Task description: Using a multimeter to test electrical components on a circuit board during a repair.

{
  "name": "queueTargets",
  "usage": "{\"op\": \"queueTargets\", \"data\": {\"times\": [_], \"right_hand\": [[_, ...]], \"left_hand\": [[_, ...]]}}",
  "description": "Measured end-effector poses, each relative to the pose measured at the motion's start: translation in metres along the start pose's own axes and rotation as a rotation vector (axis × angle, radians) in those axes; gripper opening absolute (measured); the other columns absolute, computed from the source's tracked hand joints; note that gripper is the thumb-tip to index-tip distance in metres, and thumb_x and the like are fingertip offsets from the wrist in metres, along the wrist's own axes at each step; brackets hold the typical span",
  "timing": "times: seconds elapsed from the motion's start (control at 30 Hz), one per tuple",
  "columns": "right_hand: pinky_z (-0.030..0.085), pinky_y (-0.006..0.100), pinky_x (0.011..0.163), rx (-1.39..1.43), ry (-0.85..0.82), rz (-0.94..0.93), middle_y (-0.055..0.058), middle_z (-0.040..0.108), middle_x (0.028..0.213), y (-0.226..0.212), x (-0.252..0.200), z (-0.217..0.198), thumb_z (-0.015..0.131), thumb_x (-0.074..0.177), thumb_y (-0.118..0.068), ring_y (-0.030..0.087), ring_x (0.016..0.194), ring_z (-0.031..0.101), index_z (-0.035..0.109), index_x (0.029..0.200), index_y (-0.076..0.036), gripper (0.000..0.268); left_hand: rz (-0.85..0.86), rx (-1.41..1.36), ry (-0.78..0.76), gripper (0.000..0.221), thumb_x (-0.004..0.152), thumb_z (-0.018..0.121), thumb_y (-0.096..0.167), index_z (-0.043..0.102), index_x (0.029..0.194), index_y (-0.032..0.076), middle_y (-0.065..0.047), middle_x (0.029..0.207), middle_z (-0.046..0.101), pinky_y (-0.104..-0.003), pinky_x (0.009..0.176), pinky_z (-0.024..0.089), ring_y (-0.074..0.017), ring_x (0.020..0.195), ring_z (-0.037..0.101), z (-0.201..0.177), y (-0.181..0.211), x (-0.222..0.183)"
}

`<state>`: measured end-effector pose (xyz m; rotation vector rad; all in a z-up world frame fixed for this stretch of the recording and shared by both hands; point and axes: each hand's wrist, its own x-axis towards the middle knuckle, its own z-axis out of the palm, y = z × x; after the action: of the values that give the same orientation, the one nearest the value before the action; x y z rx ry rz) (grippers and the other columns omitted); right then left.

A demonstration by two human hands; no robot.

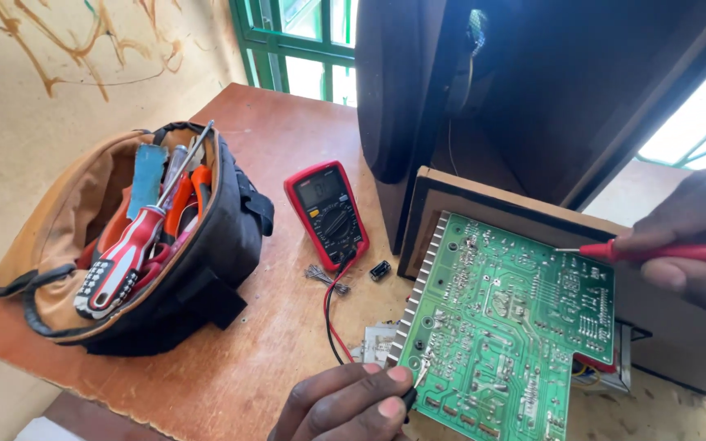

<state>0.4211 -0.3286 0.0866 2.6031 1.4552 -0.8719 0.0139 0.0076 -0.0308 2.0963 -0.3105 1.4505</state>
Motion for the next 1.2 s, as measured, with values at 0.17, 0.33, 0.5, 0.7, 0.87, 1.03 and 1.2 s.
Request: {"op": "queueTargets", "data": {"times": [0.17, 0.33, 0.5, 0.7, 0.87, 1.03, 1.2], "right_hand": [[0.048, 0.027, 0.052, 0.296, 0.355, 0.432, 0.008, 0.079, 0.066, -0.084, 0.005, 0.008, 0.083, 0.075, -0.036, 0.018, 0.051, 0.07, 0.093, 0.099, -0.014, 0.034], [0.038, 0.033, 0.038, 0.843, -0.169, 0.931, 0.027, 0.063, 0.06, -0.014, 0.048, 0.009, 0.077, 0.096, -0.03, 0.029, 0.044, 0.053, 0.08, 0.097, 0.015, 0.046], [0.043, 0.022, 0.045, -0.071, 0.926, -0.004, -0.01, 0.079, 0.06, -0.201, -0.044, 0.035, 0.086, 0.064, -0.031, 0.008, 0.043, 0.063, 0.09, 0.084, -0.029, 0.02], [0.044, 0.025, 0.046, -0.005, 0.952, 0.041, -0.008, 0.083, 0.061, -0.226, -0.045, 0.032, 0.085, 0.066, -0.034, 0.011, 0.046, 0.064, 0.089, 0.078, -0.024, 0.016], [0.047, 0.026, 0.048, -0.017, 0.926, 0.041, -0.008, 0.084, 0.061, -0.225, -0.044, 0.029, 0.085, 0.065, -0.036, 0.01, 0.05, 0.071, 0.092, 0.082, -0.029, 0.019], [0.05, 0.022, 0.053, -0.121, 0.844, -0.076, -0.014, 0.084, 0.063, -0.181, -0.044, 0.024, 0.086, 0.063, -0.044, 0.008, 0.047, 0.072, 0.092, 0.094, -0.039, 0.032], [0.062, 0.016, 0.071, -0.128, 0.715, -0.268, -0.017, 0.091, 0.08, -0.153, -0.037, 0.012, 0.084, 0.068, -0.037, 0.002, 0.067, 0.087, 0.092, 0.09, -0.031, 0.025]], "left_hand": [[-0.01, -0.032, -0.067, 0.019, 0.1, 0.063, 0.022, 0.064, 0.118, 0.015, 0.0, 0.119, 0.08, -0.021, 0.1, 0.06, -0.0121, 0.108, 0.076, -0.003, -0.002, -0.003], [-0.033, -0.015, -0.043, 0.018, 0.101, 0.059, 0.025, 0.064, 0.116, 0.016, 0.002, 0.117, 0.08, -0.02, 0.099, 0.06, -0.0108, 0.106, 0.075, -0.002, -0.002, -0.004], [0.003, 0.002, -0.042, 0.016, 0.101, 0.058, 0.023, 0.064, 0.114, 0.016, 0.001, 0.116, 0.08, -0.02, 0.097, 0.061, -0.0107, 0.104, 0.075, -0.001, -0.003, -0.003], [0.014, -0.012, -0.064, 0.018, 0.102, 0.059, 0.023, 0.063, 0.117, 0.015, -0.001, 0.119, 0.079, -0.022, 0.098, 0.063, -0.0125, 0.107, 0.076, -0.005, -0.003, -0.002], [0.036, -0.029, -0.066, 0.019, 0.101, 0.06, 0.023, 0.063, 0.116, 0.013, -0.003, 0.119, 0.079, -0.023, 0.097, 0.064, -0.013, 0.107, 0.077, -0.005, -0.006, -0.003], [0.032, -0.027, -0.026, 0.019, 0.098, 0.066, 0.024, 0.063, 0.114, 0.013, -0.004, 0.116, 0.079, -0.022, 0.094, 0.064, -0.0121, 0.103, 0.078, -0.001, -0.005, -0.004], [0.036, -0.031, -0.057, 0.02, 0.099, 0.064, 0.025, 0.063, 0.114, 0.011, -0.005, 0.119, 0.078, -0.022, 0.096, 0.064, -0.0132, 0.105, 0.078, -0.005, -0.004, -0.003]]}}
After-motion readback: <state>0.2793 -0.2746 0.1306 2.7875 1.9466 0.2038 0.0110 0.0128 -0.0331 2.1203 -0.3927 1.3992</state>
